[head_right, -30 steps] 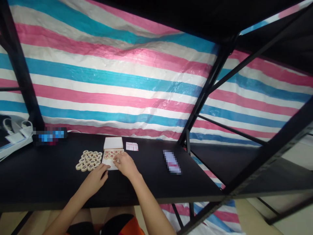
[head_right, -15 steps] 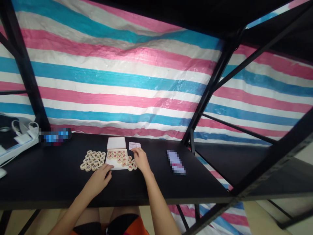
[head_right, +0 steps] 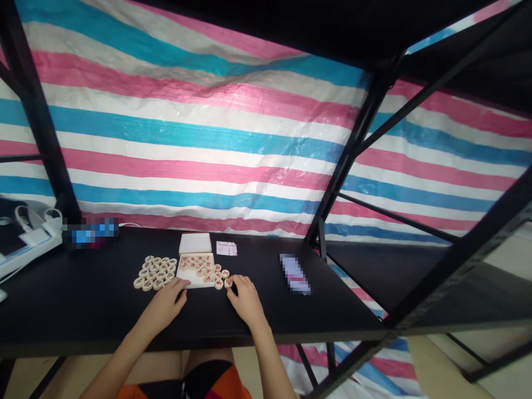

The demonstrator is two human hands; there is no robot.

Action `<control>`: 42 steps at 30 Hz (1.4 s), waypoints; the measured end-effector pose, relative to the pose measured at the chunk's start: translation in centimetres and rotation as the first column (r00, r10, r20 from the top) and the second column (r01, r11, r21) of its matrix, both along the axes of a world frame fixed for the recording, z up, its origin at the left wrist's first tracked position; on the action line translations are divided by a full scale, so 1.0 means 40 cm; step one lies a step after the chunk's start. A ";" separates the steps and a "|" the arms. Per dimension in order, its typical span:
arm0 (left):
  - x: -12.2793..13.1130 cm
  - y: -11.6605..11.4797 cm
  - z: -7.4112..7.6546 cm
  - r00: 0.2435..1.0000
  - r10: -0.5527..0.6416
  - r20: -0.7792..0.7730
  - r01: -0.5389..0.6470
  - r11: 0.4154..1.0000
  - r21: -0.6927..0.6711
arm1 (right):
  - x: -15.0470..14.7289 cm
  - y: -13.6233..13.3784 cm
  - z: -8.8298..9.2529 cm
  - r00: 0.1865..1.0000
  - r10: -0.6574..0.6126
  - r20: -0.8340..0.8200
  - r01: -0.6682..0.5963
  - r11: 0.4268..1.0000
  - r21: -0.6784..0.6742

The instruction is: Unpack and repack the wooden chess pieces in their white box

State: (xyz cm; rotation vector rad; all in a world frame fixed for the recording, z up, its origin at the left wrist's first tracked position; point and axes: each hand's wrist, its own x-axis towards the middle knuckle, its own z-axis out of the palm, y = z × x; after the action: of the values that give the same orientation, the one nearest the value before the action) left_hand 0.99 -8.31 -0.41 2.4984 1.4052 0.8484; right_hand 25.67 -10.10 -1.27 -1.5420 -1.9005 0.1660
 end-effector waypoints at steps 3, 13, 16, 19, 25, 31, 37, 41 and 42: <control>0.000 0.002 -0.005 1.000 -0.004 0.019 0.004 1.000 0.005 | 0.005 -0.005 0.000 1.000 -0.016 -0.008 0.017 0.999 0.027; 0.006 -0.008 0.007 1.000 -0.008 0.004 0.008 1.000 -0.010 | -0.160 0.010 0.062 0.996 0.092 0.011 -0.093 0.974 0.209; 0.005 -0.007 0.007 1.000 -0.006 -0.019 0.006 1.000 -0.020 | -0.188 0.030 0.052 0.990 0.079 0.117 -0.101 0.975 0.197; 0.004 -0.004 0.006 0.999 -0.010 -0.034 0.009 1.000 -0.026 | -0.188 0.029 0.032 0.982 0.055 0.183 -0.092 0.976 0.198; 0.004 -0.005 0.009 0.999 -0.015 -0.040 0.014 0.999 -0.037 | -0.184 0.012 0.026 0.985 0.009 0.171 -0.051 0.969 0.241; 0.004 -0.006 0.010 1.000 -0.002 -0.028 0.001 0.999 -0.043 | -0.136 0.012 0.010 0.964 -0.238 -0.119 0.254 0.956 0.149; 0.003 -0.005 0.005 0.999 0.007 -0.051 -0.009 1.000 -0.029 | -0.110 -0.022 -0.009 0.957 -0.246 -0.154 0.253 0.967 0.029; 0.003 -0.005 0.003 0.999 0.013 -0.045 -0.014 1.000 -0.027 | -0.122 -0.028 -0.008 0.965 -0.261 -0.008 0.261 0.965 0.029; 0.003 -0.005 0.003 0.999 0.012 -0.038 -0.013 1.000 -0.026 | -0.123 -0.027 -0.010 0.962 -0.272 0.012 0.271 0.962 0.043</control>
State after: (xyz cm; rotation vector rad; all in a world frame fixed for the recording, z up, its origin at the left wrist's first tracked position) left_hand 1.13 -8.50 -0.30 2.5012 1.4362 0.7842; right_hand 20.73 -11.19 -1.67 -1.7617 -1.6733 -0.0095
